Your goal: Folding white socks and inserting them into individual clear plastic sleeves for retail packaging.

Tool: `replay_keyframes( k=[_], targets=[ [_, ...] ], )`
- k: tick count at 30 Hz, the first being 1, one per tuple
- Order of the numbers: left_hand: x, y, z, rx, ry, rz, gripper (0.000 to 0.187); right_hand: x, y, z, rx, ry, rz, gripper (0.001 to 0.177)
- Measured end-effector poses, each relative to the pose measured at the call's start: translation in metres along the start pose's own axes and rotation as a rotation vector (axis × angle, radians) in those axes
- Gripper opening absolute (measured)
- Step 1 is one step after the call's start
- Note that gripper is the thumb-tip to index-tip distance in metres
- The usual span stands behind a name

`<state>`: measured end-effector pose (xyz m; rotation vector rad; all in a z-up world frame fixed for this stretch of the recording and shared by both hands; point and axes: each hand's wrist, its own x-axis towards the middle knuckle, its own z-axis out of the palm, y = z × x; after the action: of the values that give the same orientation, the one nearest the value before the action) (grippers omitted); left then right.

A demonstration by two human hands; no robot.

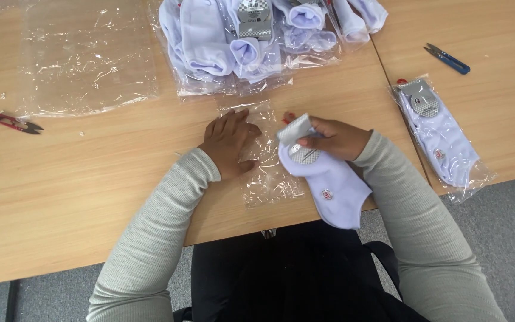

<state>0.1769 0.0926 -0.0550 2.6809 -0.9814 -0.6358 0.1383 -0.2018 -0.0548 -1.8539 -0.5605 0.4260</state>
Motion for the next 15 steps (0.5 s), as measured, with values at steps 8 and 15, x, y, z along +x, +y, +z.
replay_keyframes(
  k=[8, 15],
  targets=[
    [0.000, 0.005, 0.008, 0.041, 0.237, 0.204, 0.039, -0.036, 0.009, -0.020, 0.162, 0.348, 0.046, 0.040],
    [-0.016, 0.023, 0.028, 0.049, 0.159, 0.218, 0.044, -0.098, 0.051, -0.054, 0.369, 0.703, -0.159, 0.024]
  ],
)
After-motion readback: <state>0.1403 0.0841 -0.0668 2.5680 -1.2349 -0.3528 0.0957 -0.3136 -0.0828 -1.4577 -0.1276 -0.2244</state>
